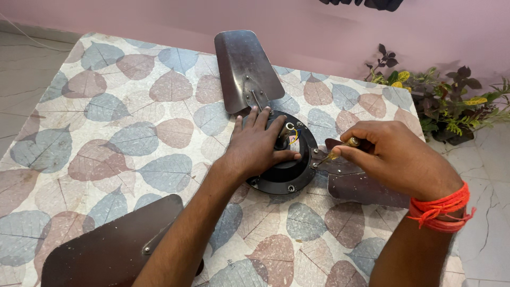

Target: The person uses a screwdriver to loosen and remove screws from the ceiling fan blades. They detach each blade from the motor housing and place them on the table. The person continues removing screws and detaching the remaining blades.

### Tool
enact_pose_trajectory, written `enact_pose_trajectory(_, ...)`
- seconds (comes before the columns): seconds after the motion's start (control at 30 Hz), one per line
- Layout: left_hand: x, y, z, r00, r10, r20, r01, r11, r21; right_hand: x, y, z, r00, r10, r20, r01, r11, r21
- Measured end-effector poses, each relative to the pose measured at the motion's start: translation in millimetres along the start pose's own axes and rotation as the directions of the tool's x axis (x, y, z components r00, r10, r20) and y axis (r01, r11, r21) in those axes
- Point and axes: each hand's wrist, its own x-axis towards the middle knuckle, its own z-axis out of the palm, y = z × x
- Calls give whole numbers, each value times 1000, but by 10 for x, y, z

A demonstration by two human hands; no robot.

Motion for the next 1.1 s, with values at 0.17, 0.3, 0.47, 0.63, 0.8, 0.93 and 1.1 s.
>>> enact_pose_trajectory(0.17, -12, -11, -5, 1000, 7, 6, -7, 1000, -1, -12, -7, -25, 998, 54, -9, -55, 998, -38)
enact_pose_trajectory(0.3, -9, -35, -3, 999, 25, 19, -25, 1000, 1, -45, 22, -63, 999, 18, -27, -17, 1000, 19)
enact_pose_trajectory(0.47, 3, -43, 3, 999, 25, 22, -25, 1000, 0, -48, 47, -60, 999, -22, -37, 23, 999, 37)
enact_pose_trajectory(0.63, -2, -39, 8, 1000, 21, 11, -21, 1000, -20, -21, 31, -30, 1000, -3, -8, 3, 1000, 21)
enact_pose_trajectory(0.8, 3, -34, 8, 1000, 19, 12, -19, 1000, -11, -1, 13, -18, 1000, -18, -1, 18, 1000, 6)
enact_pose_trajectory(0.93, 8, -29, 10, 1000, 11, 22, -11, 1000, -6, 13, 11, -10, 1000, 12, 20, -12, 1000, 6)
enact_pose_trajectory(1.1, 11, -29, 16, 1000, 11, 17, -11, 1000, -16, 17, -22, -2, 999, -48, 6, 47, 997, 53)
